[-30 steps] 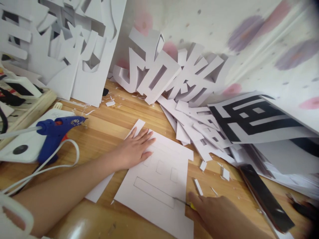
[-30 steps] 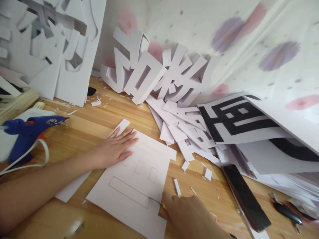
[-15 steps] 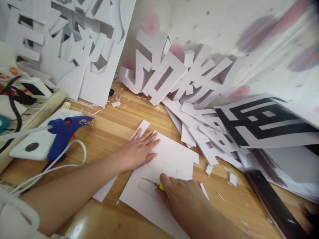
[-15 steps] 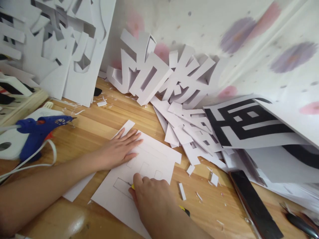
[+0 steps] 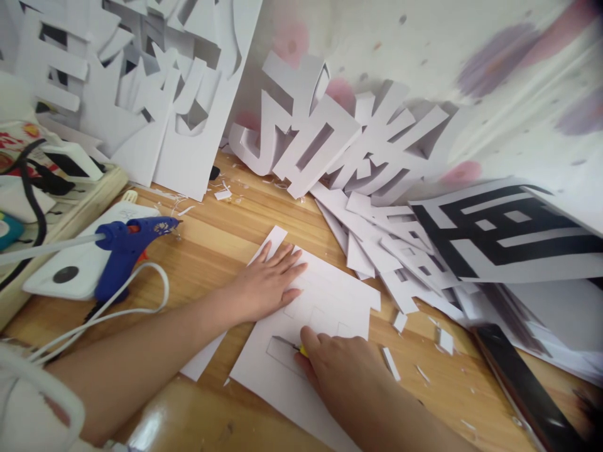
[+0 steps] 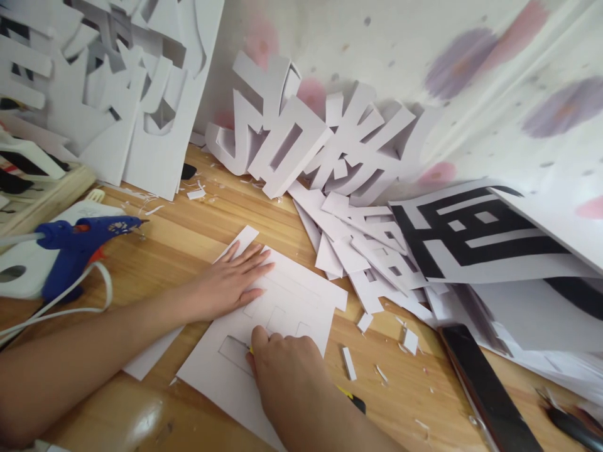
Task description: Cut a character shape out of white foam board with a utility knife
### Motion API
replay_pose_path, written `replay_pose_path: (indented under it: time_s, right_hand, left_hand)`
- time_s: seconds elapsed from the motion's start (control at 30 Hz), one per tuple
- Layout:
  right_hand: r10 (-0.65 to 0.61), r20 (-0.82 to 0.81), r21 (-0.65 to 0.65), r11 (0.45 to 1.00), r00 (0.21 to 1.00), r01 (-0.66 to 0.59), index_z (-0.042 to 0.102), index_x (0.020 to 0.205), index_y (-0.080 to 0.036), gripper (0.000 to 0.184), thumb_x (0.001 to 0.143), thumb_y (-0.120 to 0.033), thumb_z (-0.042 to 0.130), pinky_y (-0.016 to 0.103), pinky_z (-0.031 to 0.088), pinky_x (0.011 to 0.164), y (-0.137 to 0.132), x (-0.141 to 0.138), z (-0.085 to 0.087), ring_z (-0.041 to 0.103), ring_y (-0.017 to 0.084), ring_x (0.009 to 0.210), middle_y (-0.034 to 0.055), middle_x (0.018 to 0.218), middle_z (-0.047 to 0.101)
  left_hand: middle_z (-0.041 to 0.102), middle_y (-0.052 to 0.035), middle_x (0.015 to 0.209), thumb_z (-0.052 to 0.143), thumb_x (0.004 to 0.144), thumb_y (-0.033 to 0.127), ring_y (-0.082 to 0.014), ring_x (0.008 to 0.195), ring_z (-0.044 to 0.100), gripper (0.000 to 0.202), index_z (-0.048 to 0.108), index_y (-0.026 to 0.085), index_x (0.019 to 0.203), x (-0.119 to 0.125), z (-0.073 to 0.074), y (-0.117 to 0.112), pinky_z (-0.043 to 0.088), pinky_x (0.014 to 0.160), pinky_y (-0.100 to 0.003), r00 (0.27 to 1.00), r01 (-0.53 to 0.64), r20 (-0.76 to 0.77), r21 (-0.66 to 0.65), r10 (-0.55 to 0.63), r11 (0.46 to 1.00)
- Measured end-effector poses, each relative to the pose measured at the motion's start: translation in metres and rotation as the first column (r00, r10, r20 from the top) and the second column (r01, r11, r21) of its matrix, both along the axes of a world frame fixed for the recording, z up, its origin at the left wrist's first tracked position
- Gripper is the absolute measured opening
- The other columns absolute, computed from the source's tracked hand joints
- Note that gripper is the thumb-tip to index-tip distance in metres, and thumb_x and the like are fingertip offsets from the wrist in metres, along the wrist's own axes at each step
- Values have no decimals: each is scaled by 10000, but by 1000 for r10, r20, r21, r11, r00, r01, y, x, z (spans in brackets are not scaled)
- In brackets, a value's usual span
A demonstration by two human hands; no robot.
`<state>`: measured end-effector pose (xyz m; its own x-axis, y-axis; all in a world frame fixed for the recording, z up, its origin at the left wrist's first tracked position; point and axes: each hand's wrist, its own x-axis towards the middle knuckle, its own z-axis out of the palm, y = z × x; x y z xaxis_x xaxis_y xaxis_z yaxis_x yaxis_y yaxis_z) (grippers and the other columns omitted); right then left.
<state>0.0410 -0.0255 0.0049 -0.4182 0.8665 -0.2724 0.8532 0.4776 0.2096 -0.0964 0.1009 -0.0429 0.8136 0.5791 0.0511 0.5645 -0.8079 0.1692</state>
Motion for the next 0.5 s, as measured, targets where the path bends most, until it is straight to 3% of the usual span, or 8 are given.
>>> replay_pose_path:
  time_s: [0.3, 0.5]
  right_hand:
    - [2, 0, 26, 1000, 1000, -2, 475, 809, -213, 48, 832, -174, 457, 286, 262, 405, -2, 1, -5, 572, 180, 461, 5, 542, 573]
    - [52, 75, 26, 998, 996, -54, 512, 771, -210, 72, 811, -153, 492, 285, 174, 349, -2, 4, 5, 524, 159, 370, 2, 504, 566]
  left_hand:
    - [173, -64, 1475, 259, 939, 455, -219, 1368, 56, 526, 284, 180, 1386, 0, 3, 1, 37, 1091, -463, 1000, -4, -27, -19, 3, 1000]
    - [179, -66, 1475, 253, 939, 459, -216, 1367, 82, 528, 281, 179, 1386, -1, 2, 0, 44, 1088, -461, 1000, -5, -16, -14, 5, 1000]
